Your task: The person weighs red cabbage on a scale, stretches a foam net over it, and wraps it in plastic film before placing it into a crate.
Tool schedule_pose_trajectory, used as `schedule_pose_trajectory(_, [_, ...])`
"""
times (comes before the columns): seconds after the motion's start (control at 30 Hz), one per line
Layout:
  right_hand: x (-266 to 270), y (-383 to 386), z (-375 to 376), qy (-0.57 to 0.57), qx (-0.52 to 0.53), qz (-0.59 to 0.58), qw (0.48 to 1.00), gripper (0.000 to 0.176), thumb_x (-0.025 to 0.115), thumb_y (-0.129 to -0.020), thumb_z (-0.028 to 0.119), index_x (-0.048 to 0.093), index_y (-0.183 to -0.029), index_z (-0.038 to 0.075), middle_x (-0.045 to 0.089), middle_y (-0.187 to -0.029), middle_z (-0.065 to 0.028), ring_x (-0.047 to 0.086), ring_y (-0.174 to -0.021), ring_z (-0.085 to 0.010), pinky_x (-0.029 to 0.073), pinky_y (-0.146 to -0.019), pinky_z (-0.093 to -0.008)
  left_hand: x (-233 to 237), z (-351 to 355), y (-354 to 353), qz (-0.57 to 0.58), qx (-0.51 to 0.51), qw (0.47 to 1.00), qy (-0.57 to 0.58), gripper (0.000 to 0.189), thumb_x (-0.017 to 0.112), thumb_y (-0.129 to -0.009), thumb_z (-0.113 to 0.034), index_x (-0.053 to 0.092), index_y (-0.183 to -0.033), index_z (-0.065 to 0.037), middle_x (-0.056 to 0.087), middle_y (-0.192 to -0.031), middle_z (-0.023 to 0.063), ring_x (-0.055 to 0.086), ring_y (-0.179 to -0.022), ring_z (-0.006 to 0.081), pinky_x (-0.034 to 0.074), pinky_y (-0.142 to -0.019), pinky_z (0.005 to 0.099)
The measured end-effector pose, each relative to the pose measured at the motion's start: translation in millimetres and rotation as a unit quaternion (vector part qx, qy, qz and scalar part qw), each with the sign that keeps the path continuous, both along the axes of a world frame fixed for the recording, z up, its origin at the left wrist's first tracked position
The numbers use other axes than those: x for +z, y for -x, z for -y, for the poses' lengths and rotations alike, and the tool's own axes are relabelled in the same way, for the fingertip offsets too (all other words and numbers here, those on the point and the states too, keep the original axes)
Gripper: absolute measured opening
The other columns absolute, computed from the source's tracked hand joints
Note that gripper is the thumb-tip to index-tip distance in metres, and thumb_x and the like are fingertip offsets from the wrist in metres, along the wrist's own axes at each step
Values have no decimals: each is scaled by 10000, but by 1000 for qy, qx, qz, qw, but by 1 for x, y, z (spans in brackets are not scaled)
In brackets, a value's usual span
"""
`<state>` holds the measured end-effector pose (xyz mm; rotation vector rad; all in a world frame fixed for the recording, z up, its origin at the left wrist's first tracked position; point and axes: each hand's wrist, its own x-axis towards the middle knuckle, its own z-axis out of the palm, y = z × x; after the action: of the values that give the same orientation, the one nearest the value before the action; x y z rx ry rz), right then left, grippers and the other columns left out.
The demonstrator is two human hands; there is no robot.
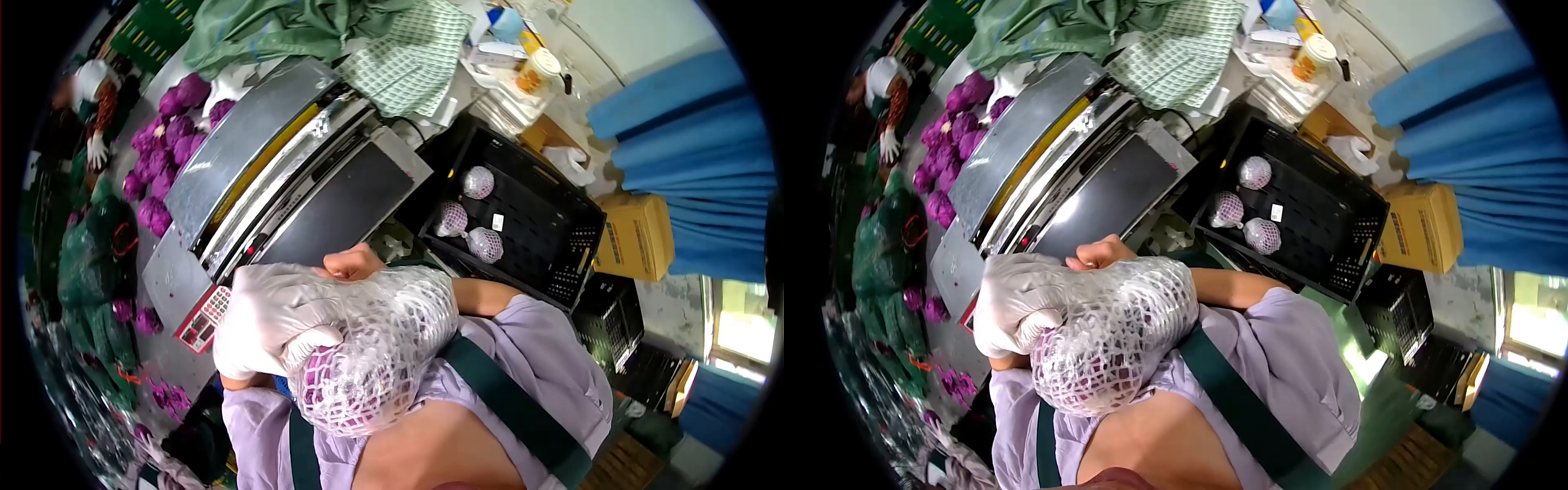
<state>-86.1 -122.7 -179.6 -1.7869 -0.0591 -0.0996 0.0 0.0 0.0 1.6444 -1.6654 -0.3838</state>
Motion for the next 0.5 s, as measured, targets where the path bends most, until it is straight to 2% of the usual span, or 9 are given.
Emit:
schedule_pose_trajectory(0.03, [-2,2,4,-6,-2,-4,1000,368,601,-841,339,424,-665,68,459,-604,-23,359,-537,-151,330,-508,-302,-1,2,-4,-3,-12,1000,2,270,715,-647,-309,677,-784,-79,652,-805,44,634,-783,263,488,-637,324])
schedule_pose_trajectory(0.07, [-4,4,7,-11,1,-7,1000,348,596,-843,337,427,-709,63,461,-655,-32,371,-579,-156,337,-536,-305,-9,6,-5,-12,42,991,126,265,745,-605,-300,659,-703,-70,641,-722,19,635,-718,233,480,-591,327])
schedule_pose_trajectory(0.1, [-3,13,20,-16,-3,0,1000,334,591,-845,336,430,-754,58,463,-706,-41,383,-620,-161,344,-564,-307,-7,25,-1,-1,-13,996,91,401,681,-691,-340,653,-940,-28,633,-955,118,598,-949,250,472,-745,325])
schedule_pose_trajectory(0.13, [-4,21,24,-20,-2,-8,1000,324,586,-847,334,434,-798,53,465,-757,-50,395,-662,-166,351,-592,-310,-13,45,8,-230,-86,969,18,533,617,-736,-410,568,-1081,-7,553,-1102,151,524,-1065,256,427,-844,340])
schedule_pose_trajectory(0.17, [-6,30,29,-23,-6,-15,1000,320,581,-849,333,437,-842,48,467,-808,-59,407,-703,-171,359,-620,-313,-20,64,20,-445,-152,881,-57,665,553,-781,-480,483,-1222,13,473,-1250,185,450,-1180,262,383,-943,354])
schedule_pose_trajectory(0.2, [-9,35,36,-34,-9,-20,999,321,577,-851,331,440,-886,42,470,-858,-67,420,-745,-176,366,-648,-316,-28,77,28,-517,-189,827,-114,692,532,-785,-499,445,-1242,14,440,-1272,185,423,-1197,262,362,-959,358])
schedule_pose_trajectory(0.4, [-31,84,78,-60,-98,-96,989,432,548,-864,322,460,-1151,11,482,-1164,-121,493,-995,-205,409,-815,-332,-70,107,42,-599,-185,730,-272,857,406,-807,-609,219,-1358,20,240,-1403,184,263,-1298,262,237,-1055,383])
schedule_pose_trajectory(0.43, [-38,96,103,-112,-155,-120,974,462,543,-866,320,463,-1195,6,484,-1215,-129,505,-1036,-210,416,-843,-335,-78,112,42,-627,-167,712,-267,885,385,-811,-628,181,-1377,21,206,-1425,184,236,-1315,262,216,-1071,387])
schedule_pose_trajectory(0.5, [-13,134,150,-373,-239,-21,896,678,664,-770,379,398,-1256,-12,376,-1316,-190,469,-1115,-272,400,-894,-358,-106,120,48,-760,-152,610,-164,885,311,-831,-644,113,-1386,16,169,-1439,165,202,-1328,249,180,-1087,393])
